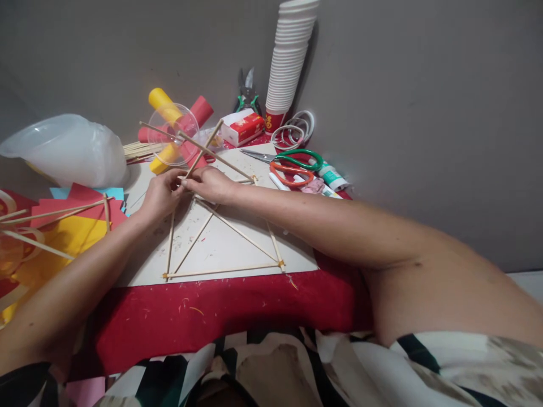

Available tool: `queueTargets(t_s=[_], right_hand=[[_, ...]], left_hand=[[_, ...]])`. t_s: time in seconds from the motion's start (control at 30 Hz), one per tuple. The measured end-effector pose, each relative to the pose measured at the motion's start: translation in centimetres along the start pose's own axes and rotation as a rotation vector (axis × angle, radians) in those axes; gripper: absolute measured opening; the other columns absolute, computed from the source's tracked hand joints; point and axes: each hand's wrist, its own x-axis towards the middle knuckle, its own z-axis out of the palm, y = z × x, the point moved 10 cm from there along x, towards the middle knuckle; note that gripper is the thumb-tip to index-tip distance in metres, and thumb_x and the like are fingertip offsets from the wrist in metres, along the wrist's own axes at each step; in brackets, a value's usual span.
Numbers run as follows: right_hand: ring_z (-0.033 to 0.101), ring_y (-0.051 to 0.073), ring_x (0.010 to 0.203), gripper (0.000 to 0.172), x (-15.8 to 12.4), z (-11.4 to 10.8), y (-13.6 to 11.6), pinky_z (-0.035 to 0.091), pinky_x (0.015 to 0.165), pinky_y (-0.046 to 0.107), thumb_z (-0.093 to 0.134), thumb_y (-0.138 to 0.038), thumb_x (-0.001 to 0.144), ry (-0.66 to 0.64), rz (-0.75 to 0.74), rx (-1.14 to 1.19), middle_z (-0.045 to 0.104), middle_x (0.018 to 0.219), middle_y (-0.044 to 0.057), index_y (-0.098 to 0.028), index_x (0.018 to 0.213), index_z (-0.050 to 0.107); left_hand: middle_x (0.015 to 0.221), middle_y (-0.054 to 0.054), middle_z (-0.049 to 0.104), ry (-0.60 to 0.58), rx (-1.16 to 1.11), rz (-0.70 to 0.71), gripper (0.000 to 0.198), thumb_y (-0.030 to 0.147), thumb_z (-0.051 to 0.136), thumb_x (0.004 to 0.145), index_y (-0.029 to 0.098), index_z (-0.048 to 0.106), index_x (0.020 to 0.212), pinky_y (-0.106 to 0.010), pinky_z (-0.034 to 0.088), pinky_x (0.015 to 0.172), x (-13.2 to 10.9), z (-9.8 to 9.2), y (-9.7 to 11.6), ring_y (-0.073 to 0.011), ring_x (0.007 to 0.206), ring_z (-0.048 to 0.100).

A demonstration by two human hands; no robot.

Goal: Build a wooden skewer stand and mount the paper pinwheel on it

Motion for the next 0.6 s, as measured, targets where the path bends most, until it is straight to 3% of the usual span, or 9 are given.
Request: queueTargets(t_s=[0.13,0.33,0.43,0.6], right_hand=[[0.067,0.022,0.086,0.014,-2.9,-1.0,-1.7,0.045,0.076,0.032,0.065,-0.022,0.088,-0.056,0.001,-0.367,0.077,0.094,0.009,-0.016,0.094,0.076],[0.065,0.024,0.076,0.016,-8.1,-1.6,-2.5,0.037,0.064,0.034,0.065,-0.029,0.089,-0.183,0.102,-0.772,0.075,0.087,0.013,-0.017,0.090,0.075],[0.063,0.023,0.072,0.016,-9.6,-1.1,-1.5,0.034,0.060,0.033,0.064,-0.030,0.088,-0.257,0.194,-0.842,0.074,0.084,0.013,-0.017,0.086,0.073],[0.061,0.020,0.077,0.015,-10.0,-0.6,0.1,0.036,0.064,0.031,0.056,-0.016,0.084,-0.276,0.288,-0.747,0.073,0.090,0.012,-0.015,0.087,0.071]], left_hand=[[0.091,-0.006,0.075,-0.006,0.002,-0.004,0.033,0.019,0.055,0.082,0.017,0.076,0.109,-0.026,0.046,0.076,0.3,0.3,-0.5,-0.0186,0.076,0.064],[0.077,-0.006,0.071,0.002,0.057,0.051,0.026,0.021,0.053,0.083,0.016,0.077,0.091,-0.028,0.043,0.073,0.2,0.2,0.2,-0.0196,0.073,0.061],[0.078,-0.008,0.072,0.006,0.087,0.059,0.027,0.020,0.052,0.083,0.015,0.077,0.089,-0.028,0.042,0.071,0.3,0.1,0.3,-0.0200,0.073,0.062],[0.085,-0.010,0.076,0.008,0.143,0.035,0.032,0.018,0.052,0.083,0.013,0.079,0.099,-0.028,0.042,0.070,0.5,0.2,-0.1,-0.0210,0.075,0.064]])
